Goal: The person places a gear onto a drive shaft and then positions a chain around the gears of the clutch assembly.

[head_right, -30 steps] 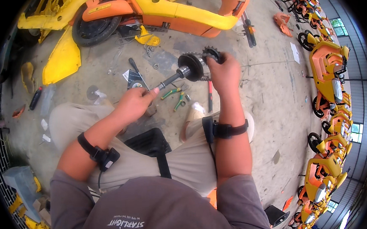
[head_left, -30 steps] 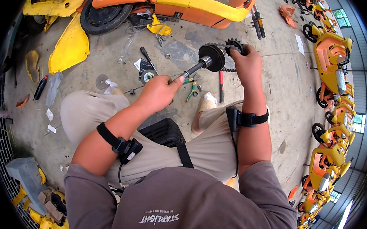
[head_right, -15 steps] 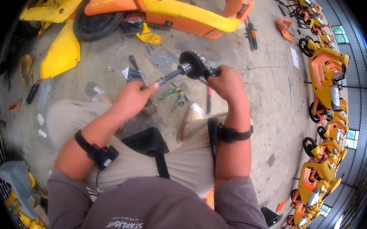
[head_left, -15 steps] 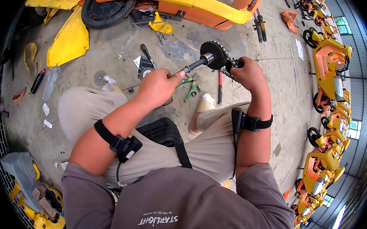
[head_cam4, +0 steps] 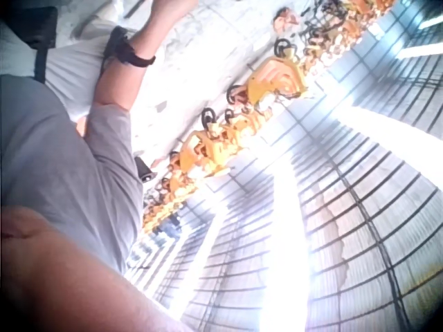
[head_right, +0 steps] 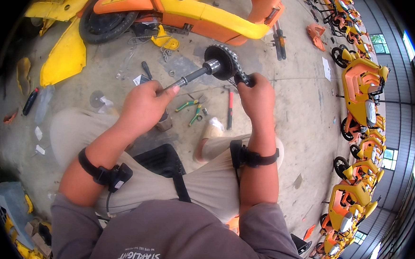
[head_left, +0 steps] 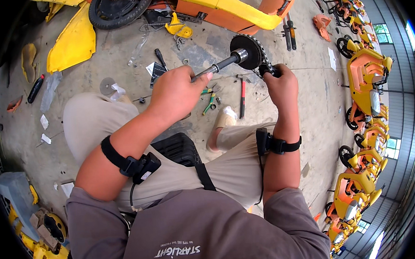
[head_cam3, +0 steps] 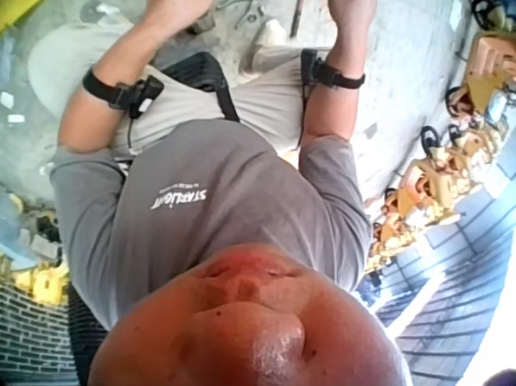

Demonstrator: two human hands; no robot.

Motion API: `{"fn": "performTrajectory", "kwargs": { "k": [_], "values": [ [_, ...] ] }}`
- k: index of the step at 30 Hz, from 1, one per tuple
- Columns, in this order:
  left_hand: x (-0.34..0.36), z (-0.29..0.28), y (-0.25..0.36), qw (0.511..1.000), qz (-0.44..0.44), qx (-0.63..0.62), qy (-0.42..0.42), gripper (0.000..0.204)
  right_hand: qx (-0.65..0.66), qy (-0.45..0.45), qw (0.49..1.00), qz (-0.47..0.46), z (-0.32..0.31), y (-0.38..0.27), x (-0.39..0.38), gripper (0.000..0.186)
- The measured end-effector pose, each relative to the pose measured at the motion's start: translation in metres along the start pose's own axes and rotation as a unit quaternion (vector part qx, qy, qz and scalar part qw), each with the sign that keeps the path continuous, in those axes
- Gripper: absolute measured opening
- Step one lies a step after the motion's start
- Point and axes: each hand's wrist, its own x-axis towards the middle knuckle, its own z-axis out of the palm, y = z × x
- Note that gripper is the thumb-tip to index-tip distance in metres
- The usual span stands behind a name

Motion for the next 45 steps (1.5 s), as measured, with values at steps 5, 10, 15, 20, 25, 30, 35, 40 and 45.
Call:
{"fn": "performTrajectory", "kwargs": {
  "k": [5, 10, 15, 20, 25, 30, 35, 40, 45],
  "values": [
    [-0.002, -0.010, 0.003, 1.000, 0.006, -0.002, 0.014, 0.054, -0.016, 0.025, 1.000, -0.004, 0.001, -0.007, -0.003, 0.027],
    [0.000, -0.016, -0.003, 0.999, 0.028, 0.009, 0.042, 0.052, -0.078, 0.042, 0.996, -0.010, 0.003, -0.002, -0.003, 0.031],
    [0.001, -0.026, -0.005, 0.999, 0.009, -0.005, 0.037, 0.052, -0.014, 0.019, 1.000, -0.014, 0.007, -0.002, -0.004, 0.030],
    [0.002, -0.027, -0.011, 0.999, 0.000, -0.006, 0.043, 0.051, 0.152, 0.003, 0.988, 0.006, 0.013, 0.004, 0.000, 0.025],
    [0.006, -0.026, -0.010, 1.000, -0.014, -0.018, 0.020, 0.051, 0.300, 0.028, 0.953, -0.016, 0.022, 0.011, 0.001, 0.028],
    [0.006, -0.026, -0.008, 1.000, -0.022, -0.021, 0.007, 0.051, 0.464, 0.039, 0.885, -0.018, 0.027, 0.005, 0.001, 0.026],
    [0.004, -0.023, -0.008, 1.000, -0.011, -0.013, 0.008, 0.051, 0.589, 0.027, 0.808, 0.002, 0.030, -0.002, 0.000, 0.025],
    [0.003, -0.020, -0.012, 1.000, 0.002, -0.016, 0.013, 0.051, 0.589, 0.037, 0.806, 0.032, 0.031, -0.004, -0.002, 0.027],
    [0.004, -0.025, -0.010, 0.999, -0.023, -0.030, 0.015, 0.051, 0.307, 0.007, 0.952, 0.003, 0.030, 0.002, -0.005, 0.028]
  ]
}}
